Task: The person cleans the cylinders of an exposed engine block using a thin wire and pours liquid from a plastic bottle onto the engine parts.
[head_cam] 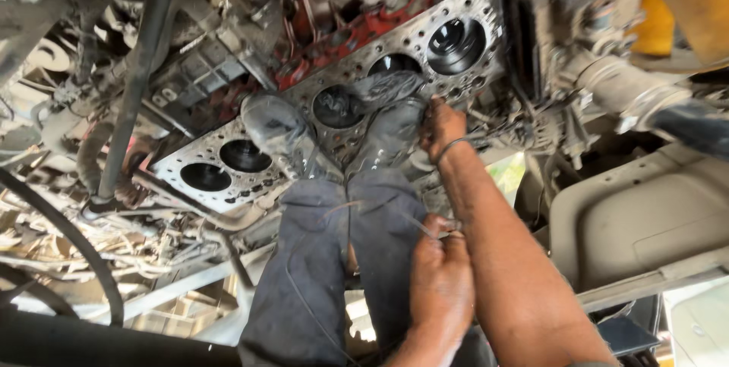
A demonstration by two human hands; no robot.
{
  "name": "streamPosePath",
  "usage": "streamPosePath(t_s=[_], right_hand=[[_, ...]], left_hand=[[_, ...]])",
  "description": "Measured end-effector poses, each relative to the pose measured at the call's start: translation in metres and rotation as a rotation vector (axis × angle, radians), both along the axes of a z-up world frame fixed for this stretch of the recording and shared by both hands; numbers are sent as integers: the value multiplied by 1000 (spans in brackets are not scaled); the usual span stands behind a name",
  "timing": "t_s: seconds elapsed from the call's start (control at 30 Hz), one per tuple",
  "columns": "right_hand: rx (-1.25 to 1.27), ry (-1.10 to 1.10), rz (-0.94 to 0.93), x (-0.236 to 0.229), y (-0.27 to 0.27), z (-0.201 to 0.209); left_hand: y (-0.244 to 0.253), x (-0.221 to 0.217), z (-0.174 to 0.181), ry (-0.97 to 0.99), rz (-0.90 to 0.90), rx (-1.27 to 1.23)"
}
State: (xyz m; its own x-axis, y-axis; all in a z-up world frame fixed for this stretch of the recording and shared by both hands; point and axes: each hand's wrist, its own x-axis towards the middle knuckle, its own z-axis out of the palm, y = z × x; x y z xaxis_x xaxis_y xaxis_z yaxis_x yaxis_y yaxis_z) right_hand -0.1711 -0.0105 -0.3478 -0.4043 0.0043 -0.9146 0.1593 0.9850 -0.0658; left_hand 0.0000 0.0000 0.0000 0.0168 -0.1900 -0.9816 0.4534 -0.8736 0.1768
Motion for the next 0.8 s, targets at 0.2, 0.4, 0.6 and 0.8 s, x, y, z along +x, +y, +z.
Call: streamPosePath(t_s=[0.2, 0.4, 0.6, 0.8], right_hand=[[-339, 107, 264, 18, -53, 33], [-364, 455, 1100, 49, -59, 74], [-406, 442, 1244, 65, -80, 103], [-300, 437, 1607, 77, -103, 116]], left_hand=[[-39, 17, 0, 171, 146, 31], [-28, 2, 2, 98, -176, 100], [-26, 3, -15, 78, -183, 33], [-31, 6, -4, 98, -214, 36]])
